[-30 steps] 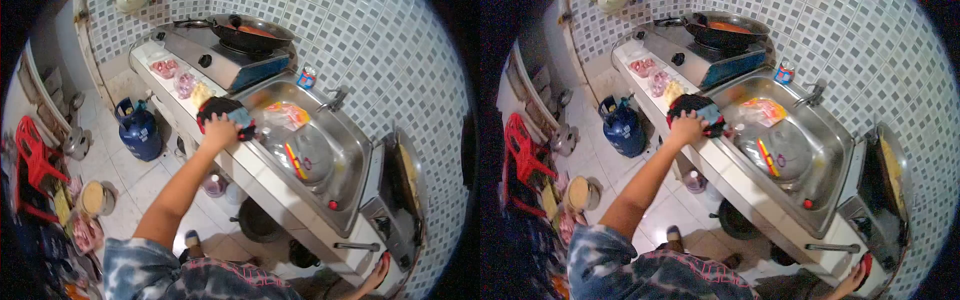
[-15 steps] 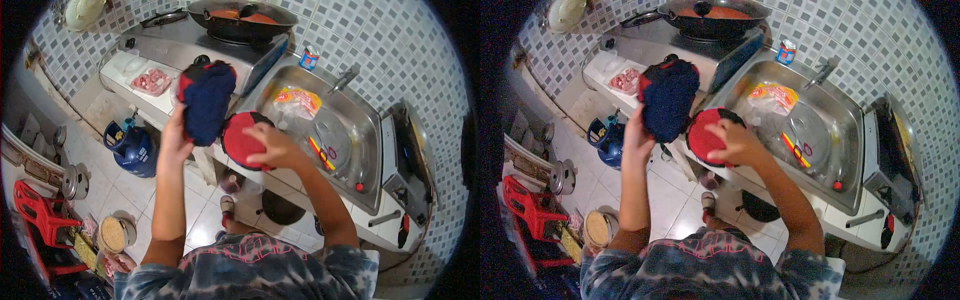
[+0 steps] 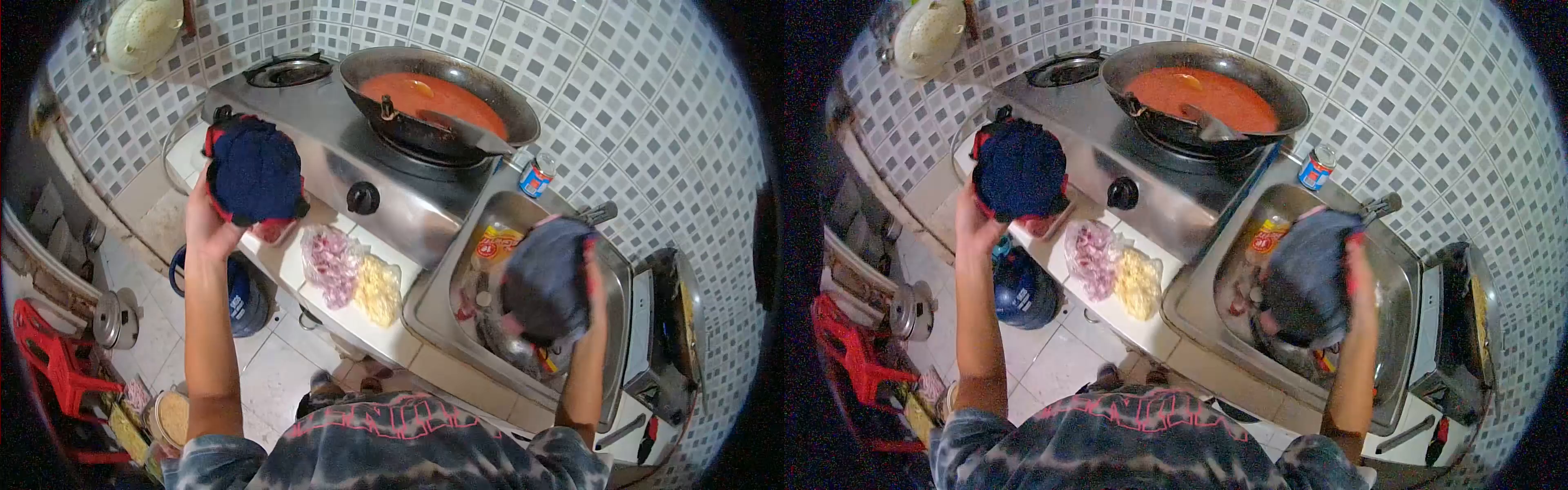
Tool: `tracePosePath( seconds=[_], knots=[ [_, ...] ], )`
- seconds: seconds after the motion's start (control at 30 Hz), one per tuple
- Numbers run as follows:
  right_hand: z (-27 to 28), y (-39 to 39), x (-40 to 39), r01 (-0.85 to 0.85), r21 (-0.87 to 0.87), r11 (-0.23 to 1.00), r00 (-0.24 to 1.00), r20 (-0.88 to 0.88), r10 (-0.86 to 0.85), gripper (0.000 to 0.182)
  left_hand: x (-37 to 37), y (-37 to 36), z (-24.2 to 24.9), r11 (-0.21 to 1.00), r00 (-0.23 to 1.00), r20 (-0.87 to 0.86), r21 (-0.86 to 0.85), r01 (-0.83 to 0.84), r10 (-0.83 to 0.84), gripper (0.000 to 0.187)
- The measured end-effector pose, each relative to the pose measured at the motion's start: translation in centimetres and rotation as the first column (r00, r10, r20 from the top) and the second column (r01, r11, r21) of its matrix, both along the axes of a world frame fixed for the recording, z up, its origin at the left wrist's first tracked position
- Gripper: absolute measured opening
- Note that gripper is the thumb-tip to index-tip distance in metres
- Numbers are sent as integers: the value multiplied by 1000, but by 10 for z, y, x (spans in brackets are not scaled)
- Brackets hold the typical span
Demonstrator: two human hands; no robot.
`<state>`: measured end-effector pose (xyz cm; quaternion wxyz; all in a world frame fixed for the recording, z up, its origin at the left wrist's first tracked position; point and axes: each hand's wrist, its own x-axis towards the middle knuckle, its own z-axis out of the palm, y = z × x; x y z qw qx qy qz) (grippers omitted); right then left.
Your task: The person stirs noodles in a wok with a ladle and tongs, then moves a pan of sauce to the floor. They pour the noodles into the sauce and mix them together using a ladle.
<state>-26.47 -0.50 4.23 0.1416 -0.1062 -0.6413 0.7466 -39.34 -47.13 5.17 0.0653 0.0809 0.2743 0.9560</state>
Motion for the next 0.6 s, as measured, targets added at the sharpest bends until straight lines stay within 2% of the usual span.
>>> tracePosePath(
  seconds=[0.07,0.13,0.17,0.23,0.37,0.4,0.43,0.5,0.53,0.6],
  knots=[
    [27,-15,-17,-150,-251,956,974,-203,100,46,-41,3,12,990,987,-80,-32,138,-140,35],
    [33,-5,-40,-153,-316,937,961,-267,67,43,-88,13,19,976,980,-32,-99,194,-198,42],
    [37,4,-55,-74,-266,961,973,-230,12,42,-110,21,26,966,974,-17,-132,221,-225,45],
    [52,-17,-69,224,-183,957,952,-168,-255,36,-143,43,38,942,961,42,-194,275,-272,43],
    [53,-4,-135,227,-176,958,964,-98,-246,33,-189,69,45,865,942,91,-375,334,-324,38],
    [57,-6,-147,328,-117,938,945,66,-322,31,-195,75,47,858,940,75,-389,335,-333,42],
    [51,1,-165,317,-170,933,948,47,-314,33,-202,76,48,819,924,72,-441,367,-375,45],
    [48,12,-187,344,-71,936,938,79,-338,39,-213,76,48,728,890,83,-543,418,-449,51],
    [52,4,-187,334,-105,937,943,53,-330,40,-208,75,55,683,858,127,-552,478,-498,61],
    [66,-23,-181,306,-167,937,951,5,-309,42,-209,84,53,696,867,147,-540,474,-476,66]
  ],
)
